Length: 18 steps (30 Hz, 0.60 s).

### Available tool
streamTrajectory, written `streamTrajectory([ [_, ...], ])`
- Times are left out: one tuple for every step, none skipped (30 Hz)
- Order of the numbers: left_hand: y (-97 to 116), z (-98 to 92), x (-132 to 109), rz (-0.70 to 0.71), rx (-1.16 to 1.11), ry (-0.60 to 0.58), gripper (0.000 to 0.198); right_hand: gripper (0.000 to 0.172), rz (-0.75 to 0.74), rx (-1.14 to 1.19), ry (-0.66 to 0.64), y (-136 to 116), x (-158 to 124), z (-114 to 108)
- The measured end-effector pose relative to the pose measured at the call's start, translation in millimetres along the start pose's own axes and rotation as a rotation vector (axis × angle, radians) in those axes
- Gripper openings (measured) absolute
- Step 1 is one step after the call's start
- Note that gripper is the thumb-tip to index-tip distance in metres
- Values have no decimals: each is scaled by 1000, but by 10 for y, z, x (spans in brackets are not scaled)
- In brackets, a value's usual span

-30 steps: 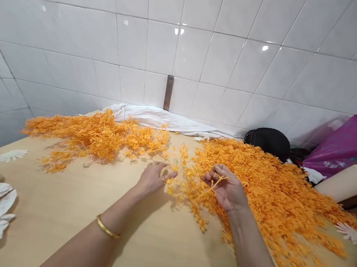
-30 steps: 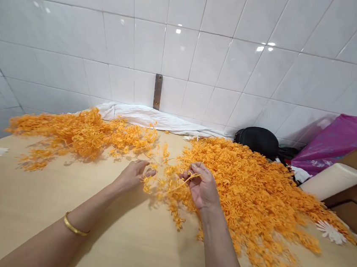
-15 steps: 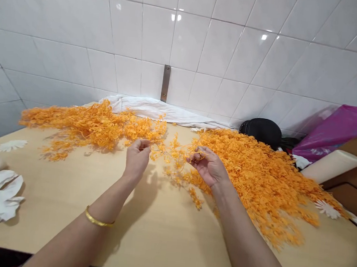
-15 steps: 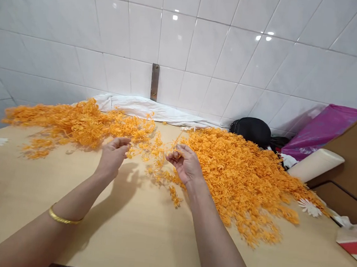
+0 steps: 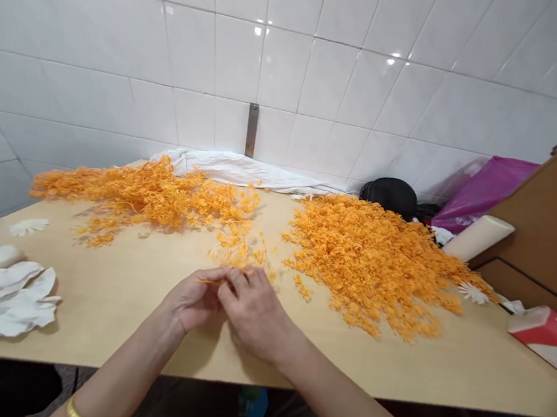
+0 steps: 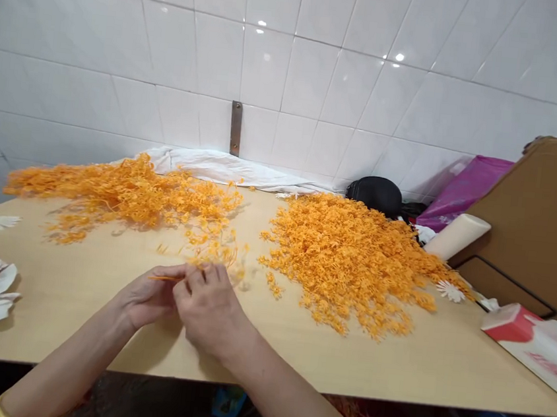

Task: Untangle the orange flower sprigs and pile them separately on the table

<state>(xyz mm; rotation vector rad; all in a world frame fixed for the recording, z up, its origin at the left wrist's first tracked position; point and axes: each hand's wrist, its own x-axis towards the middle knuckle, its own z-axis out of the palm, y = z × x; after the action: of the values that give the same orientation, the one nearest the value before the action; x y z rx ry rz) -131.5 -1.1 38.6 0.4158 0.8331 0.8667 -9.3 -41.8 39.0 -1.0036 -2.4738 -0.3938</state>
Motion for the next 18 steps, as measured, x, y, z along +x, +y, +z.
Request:
streamTrajectory([
  [-6,-52,4,0,2,14,17,27,-47,7,28,-62,-63,-10],
  [-2,-104,3,7,9,25,17,30,-88,28,60,-96,-128,-33],
  [13,-158,-2,19,21,25,17,33,-118,55,95,-100,-198,-63],
  [34,-211,-11,24,46,11,15,34,-128,83,122,-76,-270,-91],
  [60,-263,-22,21,81,-8,14,35,-115,103,142,-24,-343,-111],
  [88,-313,-34,15,117,-26,12,36,-81,115,161,53,-416,-118],
  [115,-358,-46,3,149,-41,11,37,-28,126,161,148,-484,-109],
  [141,-397,-58,-14,173,-48,10,36,8,137,167,256,-546,-85],
  [164,-430,-69,-23,189,-45,11,36,52,142,159,373,-601,-46],
  [186,-456,-78,-26,204,-34,12,34,99,128,132,494,-646,5],
  [206,-476,-85,-18,224,-19,14,32,131,88,77,618,-682,66],
  [227,-492,-90,0,255,-4,16,32,157,32,21,743,-709,134],
  [249,-506,-93,26,297,15,17,32,161,-21,-31,869,-728,205],
  [271,-519,-93,54,342,31,18,32,151,-65,-62,995,-739,275],
  [293,-531,-92,78,386,43,19,33,148,-97,-94,1118,-742,341],
  [315,-543,-90,96,424,52,19,34,153,-135,-114,1233,-738,396],
  [336,-555,-89,108,451,61,19,34,160,-186,-124,1334,-726,436],
  [353,-566,-88,106,465,66,18,33,165,-241,-130,1413,-708,459],
])
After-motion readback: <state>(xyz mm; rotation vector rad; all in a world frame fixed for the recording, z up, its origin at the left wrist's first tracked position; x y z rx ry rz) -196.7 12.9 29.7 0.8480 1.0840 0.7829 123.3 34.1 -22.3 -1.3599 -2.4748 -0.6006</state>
